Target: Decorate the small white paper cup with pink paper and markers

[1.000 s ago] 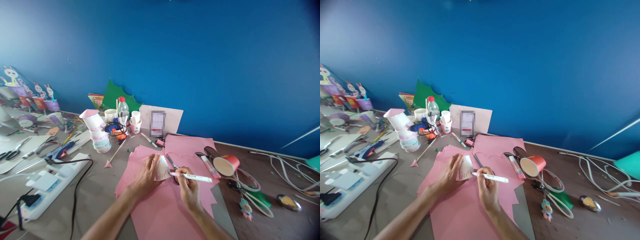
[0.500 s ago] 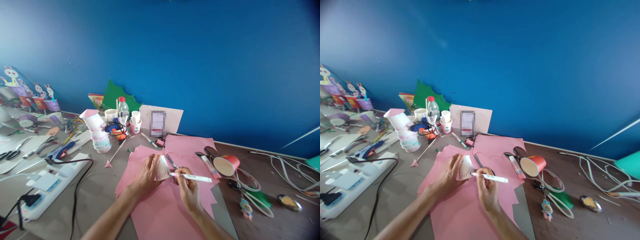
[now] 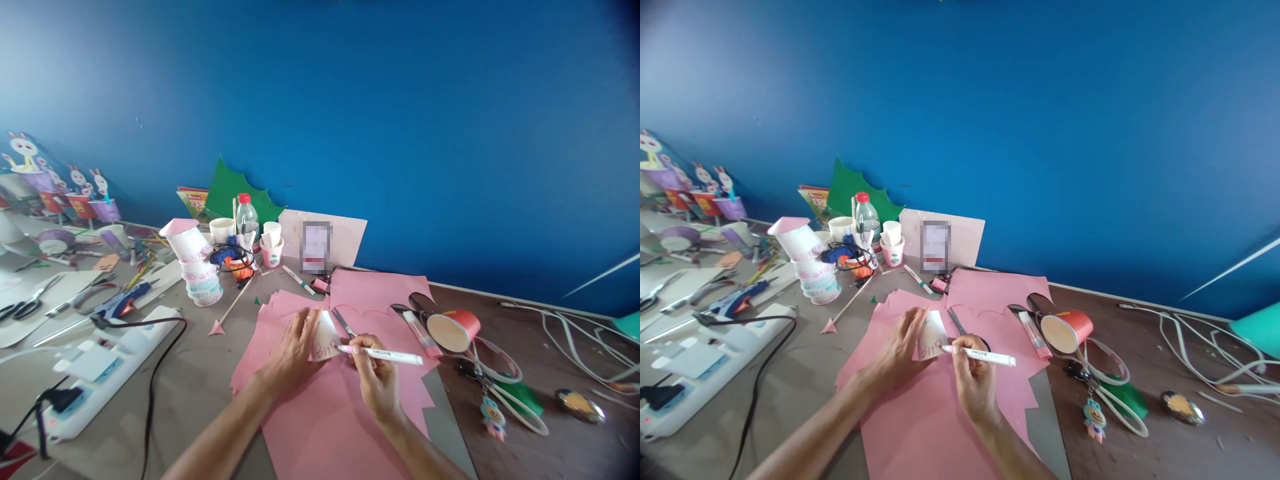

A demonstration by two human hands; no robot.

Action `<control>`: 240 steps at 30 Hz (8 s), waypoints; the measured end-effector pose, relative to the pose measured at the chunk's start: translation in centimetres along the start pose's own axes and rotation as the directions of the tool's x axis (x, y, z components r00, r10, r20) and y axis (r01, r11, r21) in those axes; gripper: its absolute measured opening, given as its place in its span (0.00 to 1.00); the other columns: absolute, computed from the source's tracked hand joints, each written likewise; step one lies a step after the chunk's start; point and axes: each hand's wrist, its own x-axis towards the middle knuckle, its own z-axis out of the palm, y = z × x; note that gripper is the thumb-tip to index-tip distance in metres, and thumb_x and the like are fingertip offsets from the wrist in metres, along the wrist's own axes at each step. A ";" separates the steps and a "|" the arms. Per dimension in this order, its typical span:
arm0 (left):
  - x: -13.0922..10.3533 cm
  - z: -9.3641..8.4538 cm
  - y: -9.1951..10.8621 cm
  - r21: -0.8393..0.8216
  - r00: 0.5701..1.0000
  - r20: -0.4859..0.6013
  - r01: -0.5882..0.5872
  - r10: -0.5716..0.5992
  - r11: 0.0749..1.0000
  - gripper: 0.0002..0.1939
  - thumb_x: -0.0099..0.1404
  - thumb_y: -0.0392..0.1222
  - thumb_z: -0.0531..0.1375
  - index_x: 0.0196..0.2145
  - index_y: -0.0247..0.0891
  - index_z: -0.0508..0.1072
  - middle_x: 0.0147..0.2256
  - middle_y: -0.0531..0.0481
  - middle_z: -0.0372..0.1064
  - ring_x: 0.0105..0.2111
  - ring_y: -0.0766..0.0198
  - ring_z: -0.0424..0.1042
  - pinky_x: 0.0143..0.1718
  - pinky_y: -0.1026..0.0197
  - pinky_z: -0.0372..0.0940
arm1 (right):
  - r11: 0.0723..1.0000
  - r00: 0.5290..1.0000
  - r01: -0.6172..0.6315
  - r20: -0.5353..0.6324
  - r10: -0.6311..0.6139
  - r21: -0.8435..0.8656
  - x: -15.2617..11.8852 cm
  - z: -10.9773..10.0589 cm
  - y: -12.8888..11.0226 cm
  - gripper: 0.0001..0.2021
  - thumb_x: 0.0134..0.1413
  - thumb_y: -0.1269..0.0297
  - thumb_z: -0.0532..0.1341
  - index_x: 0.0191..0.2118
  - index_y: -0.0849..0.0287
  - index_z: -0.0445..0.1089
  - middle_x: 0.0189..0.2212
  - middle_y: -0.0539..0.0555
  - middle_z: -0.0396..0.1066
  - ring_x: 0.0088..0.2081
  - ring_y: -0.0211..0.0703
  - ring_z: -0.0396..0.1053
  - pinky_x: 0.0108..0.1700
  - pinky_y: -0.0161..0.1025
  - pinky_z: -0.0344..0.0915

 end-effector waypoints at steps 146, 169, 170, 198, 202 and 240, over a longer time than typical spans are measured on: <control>-0.1 0.1 -0.4 0.066 0.999 0.016 -0.047 0.046 0.997 0.48 0.63 0.42 0.63 0.69 0.34 0.36 0.57 0.27 0.61 0.58 0.38 0.64 0.53 0.38 0.67 | 0.998 0.999 -0.048 -0.015 0.048 0.038 0.4 0.2 -0.5 0.19 0.59 0.46 0.61 0.28 0.57 0.69 0.19 0.46 0.60 0.21 0.36 0.55 0.24 0.34 0.56; 0.0 -0.1 -0.4 0.041 0.999 0.044 -0.005 0.003 0.999 0.47 0.63 0.43 0.63 0.69 0.37 0.38 0.57 0.29 0.61 0.57 0.40 0.66 0.54 0.39 0.67 | 0.997 0.998 -0.069 0.003 0.069 0.033 0.4 0.0 -0.3 0.18 0.60 0.48 0.60 0.27 0.57 0.68 0.19 0.46 0.60 0.22 0.37 0.57 0.24 0.34 0.57; 0.0 -0.1 -0.3 0.035 0.999 0.044 0.000 -0.001 0.999 0.46 0.63 0.43 0.63 0.69 0.37 0.39 0.57 0.29 0.61 0.57 0.40 0.66 0.54 0.39 0.67 | 0.996 0.997 -0.076 0.001 0.076 0.045 0.4 0.0 -0.3 0.18 0.60 0.48 0.60 0.26 0.57 0.67 0.18 0.46 0.59 0.22 0.37 0.57 0.25 0.34 0.57; -0.1 0.1 -0.4 0.051 0.999 0.035 -0.007 0.006 0.999 0.46 0.63 0.45 0.62 0.69 0.37 0.38 0.57 0.29 0.62 0.57 0.40 0.66 0.54 0.40 0.67 | 1.000 1.000 -0.011 0.014 0.010 0.023 0.3 0.0 -0.6 0.18 0.61 0.48 0.60 0.28 0.57 0.69 0.20 0.47 0.61 0.23 0.37 0.58 0.26 0.34 0.58; -0.1 0.1 -0.3 0.053 1.000 0.027 -0.012 0.011 0.999 0.46 0.64 0.44 0.62 0.69 0.35 0.38 0.57 0.28 0.62 0.58 0.40 0.65 0.54 0.40 0.67 | 1.000 1.000 -0.018 0.022 0.018 0.018 0.3 0.0 -0.5 0.17 0.62 0.49 0.59 0.28 0.57 0.69 0.21 0.47 0.62 0.24 0.38 0.59 0.27 0.35 0.58; 0.1 -0.1 -0.2 0.046 1.000 0.016 -0.026 0.026 0.999 0.43 0.65 0.40 0.60 0.68 0.36 0.39 0.56 0.30 0.62 0.56 0.42 0.66 0.53 0.40 0.67 | 0.999 0.999 -0.039 0.012 0.038 0.016 0.4 0.1 -0.5 0.19 0.60 0.47 0.60 0.27 0.57 0.69 0.20 0.47 0.62 0.23 0.38 0.58 0.26 0.35 0.58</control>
